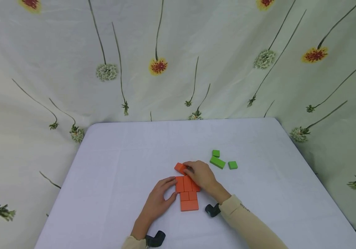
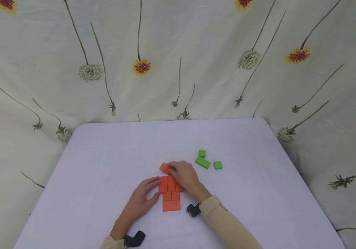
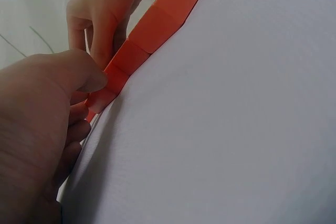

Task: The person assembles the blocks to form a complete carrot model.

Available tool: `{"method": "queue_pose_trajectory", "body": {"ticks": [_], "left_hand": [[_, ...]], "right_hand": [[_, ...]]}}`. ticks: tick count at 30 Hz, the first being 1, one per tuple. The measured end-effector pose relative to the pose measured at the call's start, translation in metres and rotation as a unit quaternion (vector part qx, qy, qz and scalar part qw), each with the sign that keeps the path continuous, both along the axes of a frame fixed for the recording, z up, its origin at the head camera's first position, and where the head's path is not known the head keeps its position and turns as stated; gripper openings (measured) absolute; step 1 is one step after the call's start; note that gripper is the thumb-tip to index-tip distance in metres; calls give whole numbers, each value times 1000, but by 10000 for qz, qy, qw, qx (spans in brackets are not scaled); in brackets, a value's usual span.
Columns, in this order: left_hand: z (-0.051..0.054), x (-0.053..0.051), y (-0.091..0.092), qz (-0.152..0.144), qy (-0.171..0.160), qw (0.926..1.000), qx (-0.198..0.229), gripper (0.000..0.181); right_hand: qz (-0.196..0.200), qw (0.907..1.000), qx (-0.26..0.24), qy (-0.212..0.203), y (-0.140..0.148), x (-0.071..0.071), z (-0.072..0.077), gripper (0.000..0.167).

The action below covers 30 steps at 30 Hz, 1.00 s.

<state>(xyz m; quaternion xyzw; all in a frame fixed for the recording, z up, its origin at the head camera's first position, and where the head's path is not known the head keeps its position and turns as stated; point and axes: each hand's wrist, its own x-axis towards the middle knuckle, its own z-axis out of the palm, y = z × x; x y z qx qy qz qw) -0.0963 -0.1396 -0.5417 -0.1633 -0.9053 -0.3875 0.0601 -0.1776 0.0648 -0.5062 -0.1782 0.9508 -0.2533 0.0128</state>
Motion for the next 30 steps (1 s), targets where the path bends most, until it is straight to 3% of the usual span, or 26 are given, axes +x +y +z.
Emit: {"method": "queue_pose_trajectory", "body": {"ticks": [5, 13, 21, 30], "left_hand": [[0, 0, 0, -3, -19, 10000, 1, 43], [2, 0, 0, -23, -41, 10000, 40, 43], [2, 2, 0, -28, -46, 10000, 0, 43], [0, 0, 0, -10, -35, 10000, -74, 44]], "right_hand": [[45, 9998, -190, 6, -1, 0, 0, 32], [-158, 9915, -1203, -466, 4, -2, -2, 29], [-287, 9878, -1387, -643, 12, -3, -2, 28], [-242, 9861, -1590, -428, 24, 6, 6, 29]]}}
